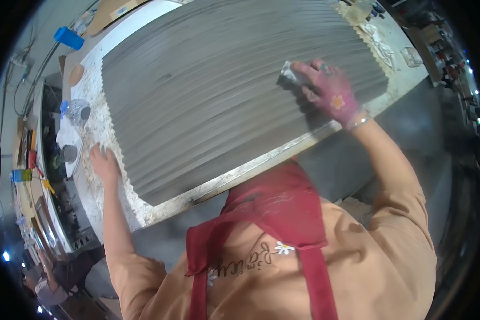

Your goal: The person cleans a large grooved wooden panel by wiping its surface and grooves with a white cloth, then picks up and wipes a smaller flat panel before placing them together and continuing to wipe the assembly.

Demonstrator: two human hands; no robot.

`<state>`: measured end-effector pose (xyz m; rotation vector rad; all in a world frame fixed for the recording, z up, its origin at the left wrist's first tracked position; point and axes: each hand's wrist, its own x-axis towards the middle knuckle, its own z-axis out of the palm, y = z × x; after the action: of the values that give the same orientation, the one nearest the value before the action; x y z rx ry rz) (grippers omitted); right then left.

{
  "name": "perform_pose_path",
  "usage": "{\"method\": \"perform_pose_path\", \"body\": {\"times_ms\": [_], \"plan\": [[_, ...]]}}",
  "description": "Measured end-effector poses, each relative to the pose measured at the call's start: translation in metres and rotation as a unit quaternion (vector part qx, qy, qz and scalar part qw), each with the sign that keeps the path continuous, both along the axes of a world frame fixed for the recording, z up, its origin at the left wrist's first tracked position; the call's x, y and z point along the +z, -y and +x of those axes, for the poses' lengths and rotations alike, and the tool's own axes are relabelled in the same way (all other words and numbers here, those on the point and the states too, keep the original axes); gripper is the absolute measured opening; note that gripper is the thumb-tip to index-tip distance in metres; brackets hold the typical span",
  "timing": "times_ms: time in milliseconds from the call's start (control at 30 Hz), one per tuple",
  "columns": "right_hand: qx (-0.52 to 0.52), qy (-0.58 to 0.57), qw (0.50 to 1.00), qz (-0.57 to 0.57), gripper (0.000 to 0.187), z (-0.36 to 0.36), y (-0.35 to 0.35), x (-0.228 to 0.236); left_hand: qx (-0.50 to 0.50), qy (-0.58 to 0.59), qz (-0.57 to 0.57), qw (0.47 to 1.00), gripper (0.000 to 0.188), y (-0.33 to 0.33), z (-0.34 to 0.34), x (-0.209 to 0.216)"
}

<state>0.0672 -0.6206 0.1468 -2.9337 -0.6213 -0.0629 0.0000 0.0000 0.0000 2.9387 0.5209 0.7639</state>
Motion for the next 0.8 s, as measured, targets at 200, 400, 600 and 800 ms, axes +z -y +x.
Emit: {"method": "perform_pose_path", "body": {"times_ms": [200,400,600,800], "plan": [[0.044,-0.03,0.995,0.084,0.052,-0.01,-0.011,-0.005,0.066,-0.029,-0.01,0.997,0.034,0.033,-0.003,-0.008],[0.197,0.039,0.976,0.089,0.048,0.013,-0.113,-0.019,0.083,-0.022,-0.02,0.996,0.036,0.032,0.003,-0.004],[0.271,0.096,0.955,0.071,0.051,0.044,-0.182,-0.029,0.074,-0.007,-0.07,0.995,0.041,0.032,0.0,0.0],[0.364,0.06,0.927,0.071,0.047,0.039,-0.241,-0.051,0.087,-0.024,-0.078,0.993,0.044,0.039,0.003,0.001]]}}
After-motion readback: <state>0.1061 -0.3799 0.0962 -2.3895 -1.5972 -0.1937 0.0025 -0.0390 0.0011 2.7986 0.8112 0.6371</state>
